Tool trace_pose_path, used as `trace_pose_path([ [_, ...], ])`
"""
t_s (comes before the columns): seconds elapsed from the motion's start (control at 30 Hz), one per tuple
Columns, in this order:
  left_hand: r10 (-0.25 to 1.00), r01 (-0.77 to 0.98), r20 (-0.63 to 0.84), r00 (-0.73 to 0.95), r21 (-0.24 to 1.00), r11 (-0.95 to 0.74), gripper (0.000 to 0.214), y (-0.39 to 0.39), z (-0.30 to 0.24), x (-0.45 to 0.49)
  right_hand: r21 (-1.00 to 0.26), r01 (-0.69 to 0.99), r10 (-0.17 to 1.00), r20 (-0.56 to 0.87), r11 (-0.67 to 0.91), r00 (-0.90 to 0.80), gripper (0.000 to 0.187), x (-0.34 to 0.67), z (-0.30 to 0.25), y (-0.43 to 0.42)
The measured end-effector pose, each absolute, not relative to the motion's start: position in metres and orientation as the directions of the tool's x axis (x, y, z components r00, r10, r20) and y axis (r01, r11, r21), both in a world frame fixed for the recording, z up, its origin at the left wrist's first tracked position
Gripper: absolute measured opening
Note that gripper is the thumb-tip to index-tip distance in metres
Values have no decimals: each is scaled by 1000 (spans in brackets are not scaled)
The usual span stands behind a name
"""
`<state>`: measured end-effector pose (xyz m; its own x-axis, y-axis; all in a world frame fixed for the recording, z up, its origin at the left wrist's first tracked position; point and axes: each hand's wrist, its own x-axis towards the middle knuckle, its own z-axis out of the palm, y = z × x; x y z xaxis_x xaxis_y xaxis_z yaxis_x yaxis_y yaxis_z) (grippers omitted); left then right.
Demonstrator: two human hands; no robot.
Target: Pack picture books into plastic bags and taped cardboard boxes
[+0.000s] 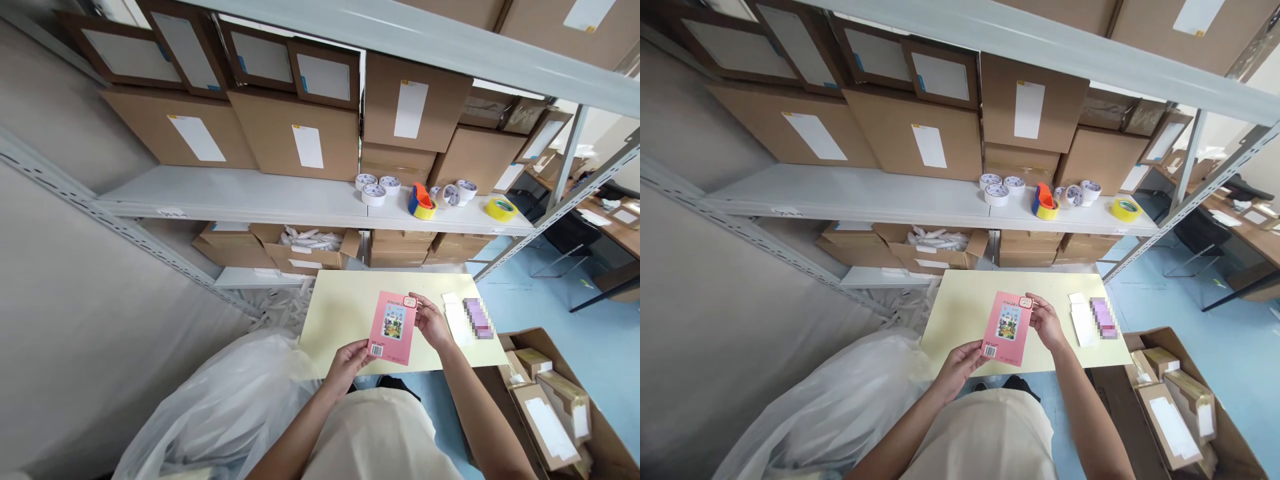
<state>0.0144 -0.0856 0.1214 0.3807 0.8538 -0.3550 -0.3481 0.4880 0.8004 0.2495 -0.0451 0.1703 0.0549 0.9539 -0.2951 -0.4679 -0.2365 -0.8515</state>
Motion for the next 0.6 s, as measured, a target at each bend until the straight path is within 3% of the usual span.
trace_pose_path([
  [0.27,783,-409,-441,438,678,610,46,-85,141,46,-954,-249,986,-168,-168,-20,58,275,174,-27],
  [0.43,708,-417,-508,490,577,703,40,-87,141,76,-918,-302,951,-182,-256,-250,58,288,178,-19],
  [0.5,695,-376,-532,483,591,714,40,-87,139,88,-890,-345,938,-204,-297,-282,49,293,175,-17],
  [0.6,771,-266,-490,408,744,613,42,-83,138,96,-879,-369,947,-230,-301,-224,42,303,169,-17],
])
